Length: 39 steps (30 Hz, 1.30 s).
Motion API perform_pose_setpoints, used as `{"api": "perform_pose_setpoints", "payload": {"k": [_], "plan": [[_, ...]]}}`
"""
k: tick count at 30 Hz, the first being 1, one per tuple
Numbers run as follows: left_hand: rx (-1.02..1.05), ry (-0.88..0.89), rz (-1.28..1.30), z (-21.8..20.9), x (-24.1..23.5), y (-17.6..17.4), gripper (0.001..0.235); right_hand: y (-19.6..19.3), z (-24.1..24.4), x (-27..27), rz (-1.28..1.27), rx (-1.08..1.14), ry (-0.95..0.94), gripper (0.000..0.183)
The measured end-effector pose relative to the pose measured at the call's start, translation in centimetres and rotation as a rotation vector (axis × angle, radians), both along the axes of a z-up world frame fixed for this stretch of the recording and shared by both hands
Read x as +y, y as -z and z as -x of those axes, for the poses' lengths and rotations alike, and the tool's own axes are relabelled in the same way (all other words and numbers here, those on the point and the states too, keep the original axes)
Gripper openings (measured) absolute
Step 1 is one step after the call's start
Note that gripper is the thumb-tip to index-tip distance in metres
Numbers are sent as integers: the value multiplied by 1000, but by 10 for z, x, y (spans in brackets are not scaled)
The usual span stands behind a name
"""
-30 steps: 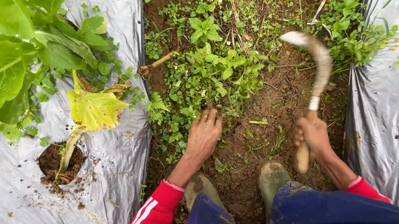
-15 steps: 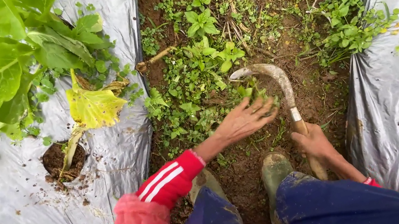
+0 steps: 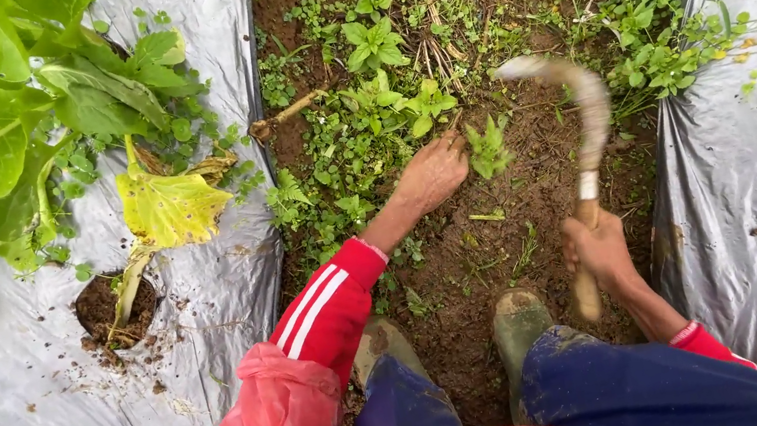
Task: A person is weeding a vegetable field, using a sickle to cut weeds and their hands to pull them out from around plants growing through plastic mulch.
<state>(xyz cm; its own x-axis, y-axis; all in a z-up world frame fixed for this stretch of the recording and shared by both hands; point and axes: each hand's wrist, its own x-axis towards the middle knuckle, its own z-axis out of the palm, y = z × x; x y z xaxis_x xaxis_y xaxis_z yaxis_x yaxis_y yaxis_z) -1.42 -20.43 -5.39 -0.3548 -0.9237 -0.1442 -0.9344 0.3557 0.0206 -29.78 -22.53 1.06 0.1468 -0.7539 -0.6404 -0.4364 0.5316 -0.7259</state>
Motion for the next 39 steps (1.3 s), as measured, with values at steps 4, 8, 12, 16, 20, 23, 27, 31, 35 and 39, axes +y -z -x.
{"api": "perform_pose_setpoints", "payload": {"k": [4,8,12,16,20,23,27,31,35,39], "plan": [[-13,41,-113,-11,4,0,25,25,25,-5,-4,33,-67,3],[76,16,-3,-10,8,-1,24,16,0,-9,34,-95,289,11],[-16,-50,-44,-22,16,-87,25,-10,11,6,-85,74,-261,5],[34,-201,102,-24,79,56,21,5,-13,-6,-46,-89,124,5],[92,-227,24,-22,103,-15,29,6,-17,1,-45,-38,-152,4],[98,-237,-277,-27,128,-84,72,3,-11,9,-184,93,-380,7],[-73,-275,-426,-31,169,-52,81,12,-28,-7,-62,-10,-91,4],[-65,-236,-471,-48,153,-50,61,45,0,1,-171,65,-390,6],[20,-225,-255,-59,148,-39,58,18,-30,-11,-81,-53,-193,7],[102,-278,-138,-61,142,8,32,30,-20,3,-121,-37,-286,4]]}}
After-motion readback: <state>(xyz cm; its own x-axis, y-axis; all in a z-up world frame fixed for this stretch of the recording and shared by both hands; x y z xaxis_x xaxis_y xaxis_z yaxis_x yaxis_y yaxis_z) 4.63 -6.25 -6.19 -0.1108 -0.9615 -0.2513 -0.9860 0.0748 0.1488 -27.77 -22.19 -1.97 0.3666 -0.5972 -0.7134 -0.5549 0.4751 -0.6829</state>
